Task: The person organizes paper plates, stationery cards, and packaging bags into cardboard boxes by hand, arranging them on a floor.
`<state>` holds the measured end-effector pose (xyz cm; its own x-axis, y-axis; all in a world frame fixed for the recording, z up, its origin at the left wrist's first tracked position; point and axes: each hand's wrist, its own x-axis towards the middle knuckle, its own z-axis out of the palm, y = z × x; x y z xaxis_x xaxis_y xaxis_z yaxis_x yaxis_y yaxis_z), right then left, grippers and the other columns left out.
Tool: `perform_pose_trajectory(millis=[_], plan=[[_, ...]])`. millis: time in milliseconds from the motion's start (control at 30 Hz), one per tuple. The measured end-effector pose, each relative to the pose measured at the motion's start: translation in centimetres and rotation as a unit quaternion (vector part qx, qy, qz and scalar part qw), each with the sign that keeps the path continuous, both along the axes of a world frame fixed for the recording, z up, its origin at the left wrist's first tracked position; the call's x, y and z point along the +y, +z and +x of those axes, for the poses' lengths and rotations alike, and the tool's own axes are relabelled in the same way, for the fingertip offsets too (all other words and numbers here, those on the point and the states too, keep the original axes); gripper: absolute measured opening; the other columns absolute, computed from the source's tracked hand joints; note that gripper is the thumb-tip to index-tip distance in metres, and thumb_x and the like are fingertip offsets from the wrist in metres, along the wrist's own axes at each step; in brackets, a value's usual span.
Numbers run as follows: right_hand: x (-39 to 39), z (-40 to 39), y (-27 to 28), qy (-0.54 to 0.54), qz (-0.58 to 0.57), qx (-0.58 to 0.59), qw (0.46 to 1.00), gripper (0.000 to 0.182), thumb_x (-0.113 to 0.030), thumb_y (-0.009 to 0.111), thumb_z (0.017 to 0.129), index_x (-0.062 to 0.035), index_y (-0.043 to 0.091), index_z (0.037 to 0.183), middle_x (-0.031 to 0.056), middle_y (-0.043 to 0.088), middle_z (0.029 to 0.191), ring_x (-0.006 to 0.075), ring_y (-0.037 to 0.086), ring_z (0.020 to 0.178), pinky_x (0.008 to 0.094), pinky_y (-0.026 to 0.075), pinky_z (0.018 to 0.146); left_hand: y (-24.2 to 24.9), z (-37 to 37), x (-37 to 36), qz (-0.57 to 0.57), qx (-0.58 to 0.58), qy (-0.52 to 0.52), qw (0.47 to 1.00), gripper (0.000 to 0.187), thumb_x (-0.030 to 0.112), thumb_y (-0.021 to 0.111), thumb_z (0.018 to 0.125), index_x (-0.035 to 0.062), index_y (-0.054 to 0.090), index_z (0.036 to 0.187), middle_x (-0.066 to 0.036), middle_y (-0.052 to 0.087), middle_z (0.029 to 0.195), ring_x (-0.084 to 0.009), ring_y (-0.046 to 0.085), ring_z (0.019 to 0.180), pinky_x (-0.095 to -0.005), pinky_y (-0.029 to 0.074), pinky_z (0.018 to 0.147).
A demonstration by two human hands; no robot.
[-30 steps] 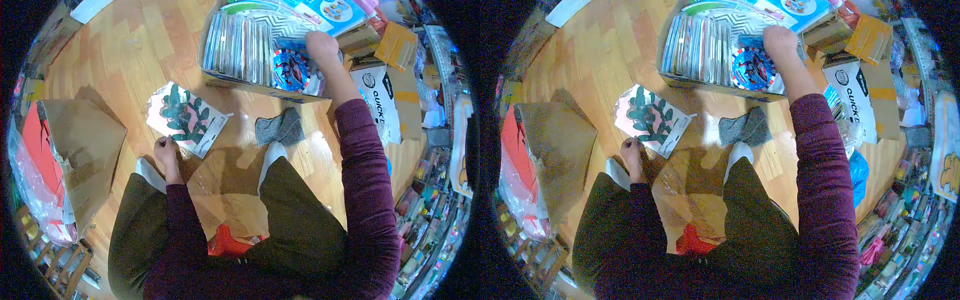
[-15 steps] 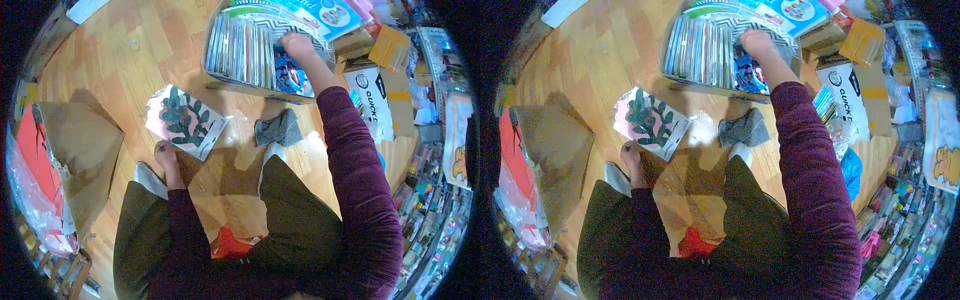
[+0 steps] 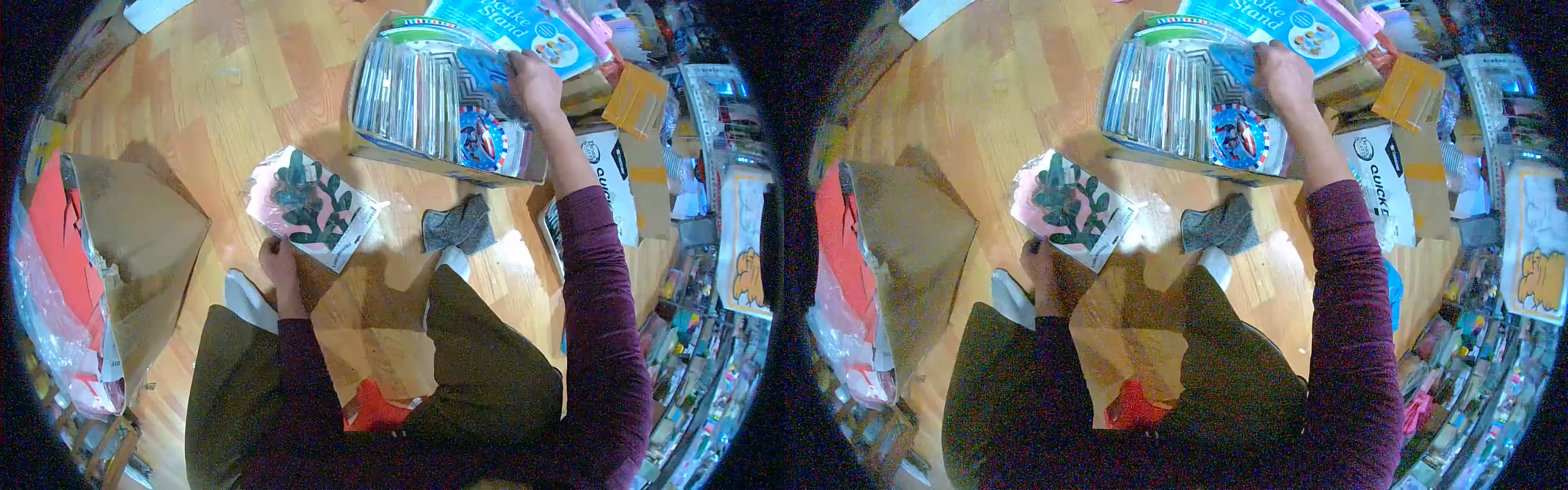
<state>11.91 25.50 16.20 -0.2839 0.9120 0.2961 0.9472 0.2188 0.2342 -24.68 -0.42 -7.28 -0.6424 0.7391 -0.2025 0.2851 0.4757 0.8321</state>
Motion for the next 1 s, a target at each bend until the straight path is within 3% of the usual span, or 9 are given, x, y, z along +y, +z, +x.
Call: perform_pose_trajectory(millis=[267,367,433,500,567,700,800,867,1000], plan=[[2.0,-2.7,-1.0,0.013,-0.011,0.005,1.000,0.018,-0.021,0.049,0.076,-0.0112,0.059,0.088,0.0135,0.058,0.084,0.0318,0.058,0.073,0.0411,0.047,0.062,-3.5,-0.9,-0.8,0.022,0.005,0.012,1.000,0.019,0.013,0.059,0.070,-0.0050,0.056,0.076,-0.010,0.055,0.064,-0.0151,0.050,0.056,-0.0278,0.042,0.056],[3.2,-4.4,-3.1,0.015,-0.011,0.027,0.999,0.019,-0.021,0.052,0.075,-0.0115,0.059,0.089,0.0144,0.058,0.084,0.0319,0.058,0.076,0.0413,0.047,0.064,0.3,-0.1,-0.1,-0.055,-0.050,0.017,0.997,0.023,0.015,0.061,0.073,-0.0051,0.058,0.084,-0.013,0.060,0.077,-0.0181,0.055,0.068,-0.0291,0.043,0.065],[4.3,-4.4,-5.3,0.001,0.008,0.080,0.997,0.025,-0.025,0.057,0.073,-0.0097,0.056,0.093,0.0144,0.057,0.083,0.0313,0.056,0.073,0.0415,0.045,0.063,-1.6,-0.6,-0.2,-0.051,-0.047,0.014,0.997,0.024,0.016,0.061,0.072,-0.0050,0.058,0.083,-0.013,0.060,0.077,-0.0180,0.054,0.068,-0.0291,0.043,0.065],[5.1,-3.6,-5.9,-0.008,-0.021,0.080,0.997,0.027,-0.024,0.058,0.073,-0.0086,0.055,0.095,0.0154,0.057,0.083,0.0316,0.056,0.075,0.0416,0.045,0.064,-2.0,-0.7,-0.5,-0.047,-0.043,0.005,0.998,0.024,0.016,0.061,0.072,-0.0048,0.058,0.083,-0.013,0.060,0.077,-0.0179,0.054,0.068,-0.0291,0.043,0.065],[5.3,-2.6,-5.7,-0.015,-0.044,0.079,0.996,0.029,-0.023,0.058,0.072,-0.0076,0.054,0.097,0.0164,0.058,0.083,0.0320,0.056,0.077,0.0417,0.045,0.066,-0.7,0.0,-0.1,0.010,0.020,0.018,1.000,0.020,0.014,0.059,0.070,-0.0047,0.054,0.069,-0.007,0.051,0.057,-0.0137,0.044,0.053,-0.0280,0.037,0.052],[3.2,-0.5,-4.7,0.025,-0.065,0.065,0.995,0.029,-0.018,0.060,0.070,-0.0075,0.056,0.096,0.0178,0.058,0.087,0.0330,0.055,0.083,0.0410,0.045,0.071,-2.2,-0.5,-0.3,0.027,0.020,0.008,0.999,0.022,0.016,0.060,0.070,-0.0053,0.054,0.070,-0.008,0.051,0.057,-0.0162,0.045,0.053,-0.0294,0.038,0.052],[1.3,3.4,-5.1,-0.011,0.047,0.176,0.983,0.036,-0.019,0.062,0.067,-0.0066,0.056,0.100,0.0194,0.058,0.088,0.0334,0.056,0.080,0.0405,0.045,0.070,-2.8,-0.7,-0.8,0.022,0.033,0.016,0.999,0.025,0.018,0.060,0.071,-0.0061,0.054,0.071,-0.011,0.053,0.059,-0.0202,0.048,0.055,-0.0310,0.040,0.055],[-0.8,5.9,-3.4,-0.100,0.000,0.163,0.982,0.033,-0.018,0.062,0.067,-0.0053,0.059,0.096,0.0211,0.058,0.079,0.0346,0.057,0.074,0.0391,0.046,0.066,-1.0,-0.6,-0.5,-0.011,-0.018,-0.011,1.000,0.025,0.017,0.059,0.072,-0.0076,0.055,0.073,-0.014,0.055,0.066,-0.0238,0.051,0.062,-0.0322,0.041,0.061],[-4.8,9.7,-0.2,-0.123,0.011,0.192,0.974,0.031,-0.019,0.062,0.065,-0.0039,0.060,0.092,0.0213,0.058,0.078,0.0341,0.057,0.073,0.0379,0.045,0.067,-3.4,-1.2,-0.9,-0.019,0.002,-0.011,1.000,0.026,0.016,0.058,0.073,-0.0078,0.054,0.082,-0.016,0.056,0.078,-0.0255,0.053,0.071,-0.0330,0.042,0.067]])
